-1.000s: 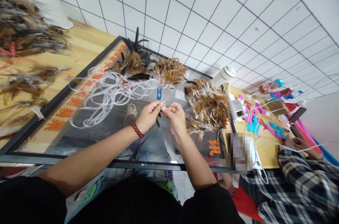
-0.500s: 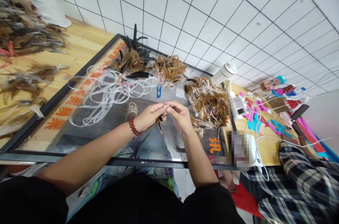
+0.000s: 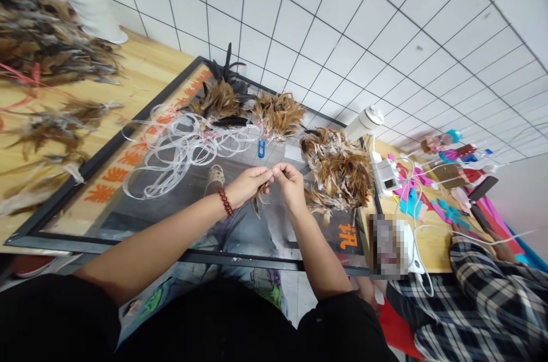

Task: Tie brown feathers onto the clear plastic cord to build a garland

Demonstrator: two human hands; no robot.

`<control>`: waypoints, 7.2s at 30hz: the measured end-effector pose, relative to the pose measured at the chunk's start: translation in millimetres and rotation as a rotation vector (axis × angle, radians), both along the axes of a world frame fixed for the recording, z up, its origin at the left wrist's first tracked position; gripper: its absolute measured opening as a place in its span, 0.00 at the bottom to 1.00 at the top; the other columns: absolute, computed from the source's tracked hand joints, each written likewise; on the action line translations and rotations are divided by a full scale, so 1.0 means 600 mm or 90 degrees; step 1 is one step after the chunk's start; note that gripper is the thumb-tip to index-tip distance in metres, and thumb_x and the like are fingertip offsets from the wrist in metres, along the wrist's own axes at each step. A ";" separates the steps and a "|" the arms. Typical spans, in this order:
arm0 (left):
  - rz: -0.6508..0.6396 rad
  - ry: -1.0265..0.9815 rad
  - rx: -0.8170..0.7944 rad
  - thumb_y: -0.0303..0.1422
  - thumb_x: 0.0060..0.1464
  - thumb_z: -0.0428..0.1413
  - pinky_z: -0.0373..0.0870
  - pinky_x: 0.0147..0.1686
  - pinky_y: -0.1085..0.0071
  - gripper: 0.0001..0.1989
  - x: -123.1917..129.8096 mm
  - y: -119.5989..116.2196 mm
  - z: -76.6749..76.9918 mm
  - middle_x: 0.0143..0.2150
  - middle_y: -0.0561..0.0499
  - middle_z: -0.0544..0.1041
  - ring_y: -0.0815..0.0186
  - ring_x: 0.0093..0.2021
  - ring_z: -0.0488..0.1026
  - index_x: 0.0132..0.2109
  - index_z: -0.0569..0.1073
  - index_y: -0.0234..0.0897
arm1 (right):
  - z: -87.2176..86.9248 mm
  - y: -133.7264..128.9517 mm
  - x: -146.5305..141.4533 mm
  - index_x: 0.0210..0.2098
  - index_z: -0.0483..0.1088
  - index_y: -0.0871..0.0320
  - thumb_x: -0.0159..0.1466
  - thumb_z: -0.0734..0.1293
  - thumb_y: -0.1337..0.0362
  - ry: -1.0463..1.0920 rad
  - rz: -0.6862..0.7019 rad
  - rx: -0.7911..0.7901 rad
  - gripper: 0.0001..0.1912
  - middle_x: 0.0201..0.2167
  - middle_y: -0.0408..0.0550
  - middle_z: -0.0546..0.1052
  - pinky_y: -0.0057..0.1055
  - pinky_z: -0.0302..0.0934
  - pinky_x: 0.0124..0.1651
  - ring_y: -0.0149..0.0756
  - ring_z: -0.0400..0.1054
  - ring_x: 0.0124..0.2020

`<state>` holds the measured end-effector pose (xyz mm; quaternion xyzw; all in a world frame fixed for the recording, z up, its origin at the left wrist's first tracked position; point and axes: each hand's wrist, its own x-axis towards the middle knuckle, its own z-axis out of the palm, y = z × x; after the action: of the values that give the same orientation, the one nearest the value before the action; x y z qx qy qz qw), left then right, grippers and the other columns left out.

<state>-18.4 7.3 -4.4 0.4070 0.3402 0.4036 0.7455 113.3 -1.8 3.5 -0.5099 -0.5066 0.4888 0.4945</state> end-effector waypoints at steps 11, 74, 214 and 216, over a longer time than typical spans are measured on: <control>0.077 -0.082 -0.037 0.44 0.51 0.58 0.67 0.19 0.75 0.17 0.005 0.003 -0.005 0.17 0.62 0.56 0.76 0.15 0.58 0.28 0.64 0.36 | 0.068 0.137 -0.046 0.33 0.75 0.55 0.59 0.65 0.67 -0.587 0.175 0.215 0.07 0.34 0.45 0.77 0.31 0.61 0.45 0.34 0.69 0.38; -0.292 0.327 0.351 0.39 0.55 0.49 0.59 0.30 0.73 0.14 -0.036 0.018 0.016 0.24 0.54 0.68 0.70 0.26 0.64 0.27 0.68 0.35 | 0.027 0.011 0.054 0.30 0.74 0.56 0.61 0.67 0.59 -0.197 0.223 0.250 0.07 0.30 0.45 0.74 0.30 0.62 0.39 0.32 0.68 0.33; 0.179 0.194 0.262 0.38 0.48 0.59 0.64 0.50 0.63 0.09 -0.024 0.027 0.002 0.41 0.48 0.74 0.63 0.45 0.70 0.30 0.79 0.37 | 0.006 0.013 0.025 0.33 0.74 0.56 0.59 0.67 0.59 -0.182 -0.014 0.218 0.08 0.33 0.47 0.74 0.31 0.61 0.41 0.33 0.66 0.35; 0.166 0.192 0.284 0.38 0.49 0.58 0.64 0.51 0.63 0.09 -0.024 0.025 0.007 0.42 0.47 0.73 0.63 0.46 0.70 0.31 0.78 0.37 | -0.001 0.017 0.027 0.42 0.73 0.55 0.58 0.67 0.58 -0.105 0.035 0.161 0.13 0.37 0.47 0.75 0.31 0.62 0.40 0.32 0.67 0.34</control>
<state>-32.7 22.5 -0.3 0.5690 0.3997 0.4958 0.5203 129.3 8.6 2.9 -0.4682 -0.6169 0.3909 0.4974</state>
